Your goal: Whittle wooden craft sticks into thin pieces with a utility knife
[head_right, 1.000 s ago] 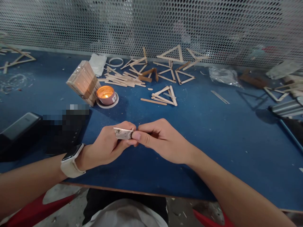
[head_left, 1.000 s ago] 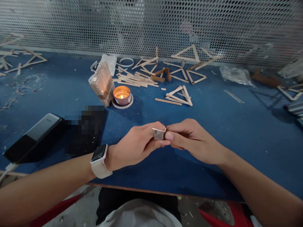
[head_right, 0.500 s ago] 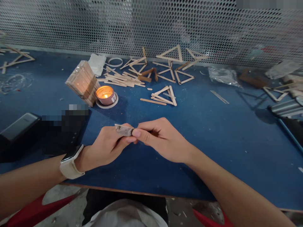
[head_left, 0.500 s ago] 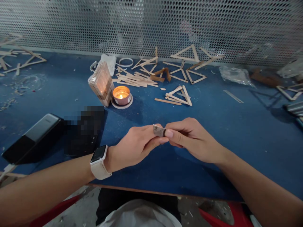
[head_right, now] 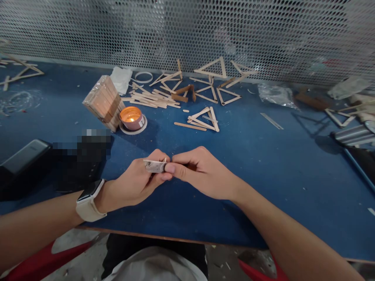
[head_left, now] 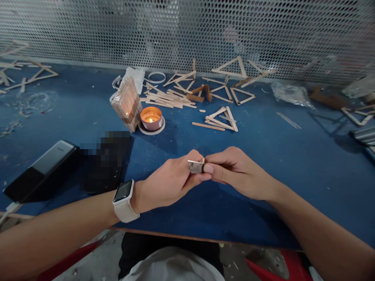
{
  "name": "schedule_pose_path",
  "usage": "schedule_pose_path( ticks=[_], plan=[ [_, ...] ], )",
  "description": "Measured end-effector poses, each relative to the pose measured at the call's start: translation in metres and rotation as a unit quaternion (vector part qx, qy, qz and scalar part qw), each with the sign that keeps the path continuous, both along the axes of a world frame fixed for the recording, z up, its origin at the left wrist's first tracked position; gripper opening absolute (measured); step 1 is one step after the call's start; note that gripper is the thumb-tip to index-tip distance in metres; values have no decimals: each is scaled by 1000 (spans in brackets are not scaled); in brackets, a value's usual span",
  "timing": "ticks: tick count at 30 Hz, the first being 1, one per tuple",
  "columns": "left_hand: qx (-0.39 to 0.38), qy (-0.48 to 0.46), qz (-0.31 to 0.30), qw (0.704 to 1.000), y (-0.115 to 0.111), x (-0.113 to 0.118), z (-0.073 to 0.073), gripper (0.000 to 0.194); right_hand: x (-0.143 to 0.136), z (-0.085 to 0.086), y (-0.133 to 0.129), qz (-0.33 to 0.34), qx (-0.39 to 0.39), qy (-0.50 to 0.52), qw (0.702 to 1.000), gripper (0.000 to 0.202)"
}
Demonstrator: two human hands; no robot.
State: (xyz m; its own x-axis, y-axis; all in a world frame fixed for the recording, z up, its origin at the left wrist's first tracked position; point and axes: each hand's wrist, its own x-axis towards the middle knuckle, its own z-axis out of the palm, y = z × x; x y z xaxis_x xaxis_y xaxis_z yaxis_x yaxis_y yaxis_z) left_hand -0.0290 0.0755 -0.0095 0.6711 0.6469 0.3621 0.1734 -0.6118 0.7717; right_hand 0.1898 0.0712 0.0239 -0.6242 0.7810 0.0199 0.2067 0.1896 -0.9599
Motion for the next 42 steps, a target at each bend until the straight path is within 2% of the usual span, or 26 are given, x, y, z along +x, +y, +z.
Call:
schedule_pose_path(
  ticks=[11,16,23,31,42],
  plan=[
    [53,-51,0,997,2,2,3,28,-1,1,-1,-9,-16,13,1000,52],
    [68,-37,3,997,1,2,1,29,-2,0,-1,-16,-16,19,1000,53],
    [16,-5,11,1000,0,1,0,31,-1,-1,0,-8,-6,-3,1000,55],
    [21,18,8,1000,-1,0,1,36,-2,1,1,1,-14,-2,1000,53],
    [21,-8,4,1000,-1,-1,3,32,0,0,0,-4,-24,-1,1000,53]
  ],
)
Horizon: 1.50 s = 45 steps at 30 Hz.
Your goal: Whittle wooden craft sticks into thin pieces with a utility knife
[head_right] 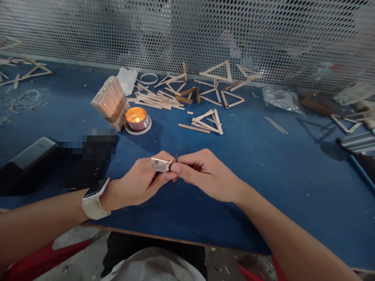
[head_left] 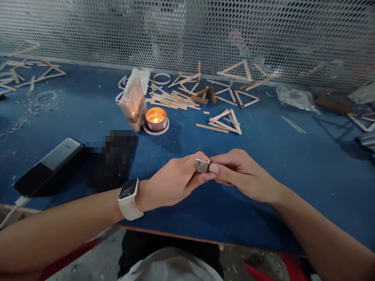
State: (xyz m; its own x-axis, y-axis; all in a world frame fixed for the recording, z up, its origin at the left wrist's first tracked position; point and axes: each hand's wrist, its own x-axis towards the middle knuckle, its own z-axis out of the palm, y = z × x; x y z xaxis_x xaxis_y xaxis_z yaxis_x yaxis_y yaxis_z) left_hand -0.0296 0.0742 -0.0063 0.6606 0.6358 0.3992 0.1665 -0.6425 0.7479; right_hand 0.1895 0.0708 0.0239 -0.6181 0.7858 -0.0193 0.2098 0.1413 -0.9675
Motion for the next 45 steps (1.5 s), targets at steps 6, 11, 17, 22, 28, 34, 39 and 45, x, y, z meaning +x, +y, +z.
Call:
schedule_pose_path(
  ticks=[6,11,17,22,28,34,39,45],
  plan=[
    [39,15,7,999,1,-1,-1,34,-1,0,0,-1,2,11,1000,53],
    [40,14,6,999,1,0,0,35,-2,0,-1,8,-3,26,1000,51],
    [33,-1,2,999,2,0,-1,32,-2,1,0,3,-9,21,1000,51],
    [26,4,-2,1000,2,-1,1,33,-1,0,0,2,-4,14,1000,52],
    [31,11,0,999,2,0,1,37,0,-2,0,0,6,13,1000,52],
    [46,25,11,999,1,0,-1,39,-1,0,-1,-7,5,5,1000,56],
    [35,26,12,999,2,0,0,40,-3,0,-1,-10,17,11,1000,55],
    [36,10,2,999,2,0,1,37,-3,0,-1,-3,19,12,1000,54]
  ],
)
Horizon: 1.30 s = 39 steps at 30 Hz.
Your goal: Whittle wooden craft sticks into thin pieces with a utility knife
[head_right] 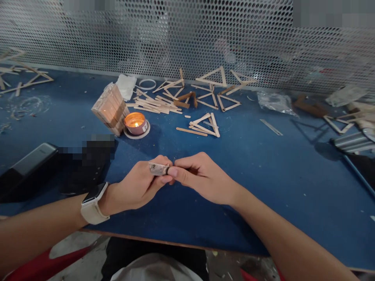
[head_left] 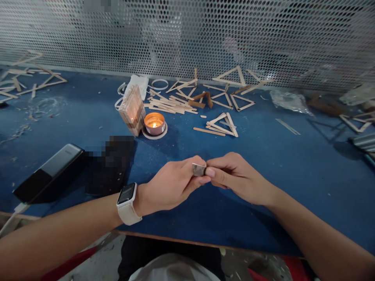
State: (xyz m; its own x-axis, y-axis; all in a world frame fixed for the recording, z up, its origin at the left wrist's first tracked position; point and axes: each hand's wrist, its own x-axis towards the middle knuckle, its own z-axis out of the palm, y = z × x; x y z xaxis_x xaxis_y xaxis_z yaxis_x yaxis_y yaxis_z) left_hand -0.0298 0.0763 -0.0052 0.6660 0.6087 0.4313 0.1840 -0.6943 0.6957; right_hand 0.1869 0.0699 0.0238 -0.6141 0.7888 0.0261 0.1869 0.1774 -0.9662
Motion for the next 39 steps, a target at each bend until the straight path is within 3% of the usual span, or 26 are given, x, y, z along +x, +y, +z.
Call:
schedule_pose_path(
  ticks=[8,19,26,33,39],
  plan=[
    [22,-7,0,1000,-1,0,-1,34,0,-1,-1,-4,0,10,1000,52],
    [21,65,-7,998,-4,-2,0,46,1,2,0,26,-30,16,999,49],
    [91,26,2,996,0,-1,1,37,-1,0,-2,14,-22,39,999,50],
    [94,13,13,995,-2,-1,-1,36,-3,-1,-5,-10,12,49,999,47],
    [63,31,16,997,-3,-1,-3,30,-2,-4,-2,7,26,15,1000,53]
  ],
)
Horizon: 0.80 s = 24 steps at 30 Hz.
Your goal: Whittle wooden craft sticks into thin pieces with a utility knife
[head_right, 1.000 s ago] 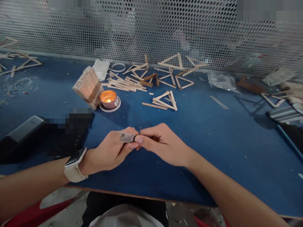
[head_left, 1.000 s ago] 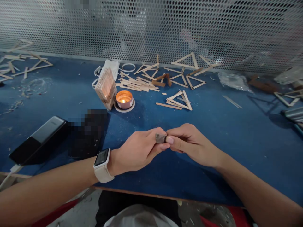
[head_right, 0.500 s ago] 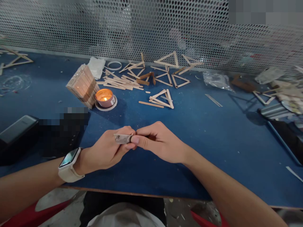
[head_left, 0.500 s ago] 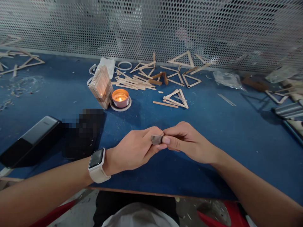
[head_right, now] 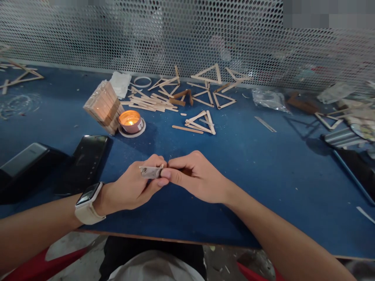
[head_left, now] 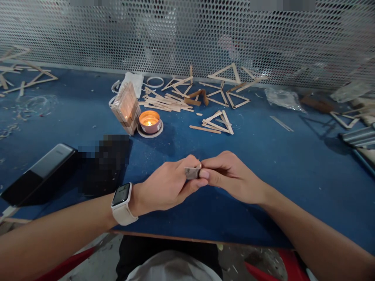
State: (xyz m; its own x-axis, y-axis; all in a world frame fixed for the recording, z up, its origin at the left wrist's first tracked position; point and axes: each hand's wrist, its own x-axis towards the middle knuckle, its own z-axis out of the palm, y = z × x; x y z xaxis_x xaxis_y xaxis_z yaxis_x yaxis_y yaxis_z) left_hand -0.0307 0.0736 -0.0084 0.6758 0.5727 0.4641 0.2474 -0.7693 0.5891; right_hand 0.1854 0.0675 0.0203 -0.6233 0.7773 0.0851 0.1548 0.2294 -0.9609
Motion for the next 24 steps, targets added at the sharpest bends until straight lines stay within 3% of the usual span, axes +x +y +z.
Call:
schedule_pose_path(
  ticks=[6,18,24],
  plan=[
    [2,7,-5,1000,1,0,1,32,1,1,1,2,-11,9,1000,53],
    [10,-65,-24,998,2,1,2,32,-2,4,-3,-15,-31,38,999,52],
    [-48,-61,-19,997,0,1,3,27,-1,1,-2,-5,-4,5,1000,54]
  ],
)
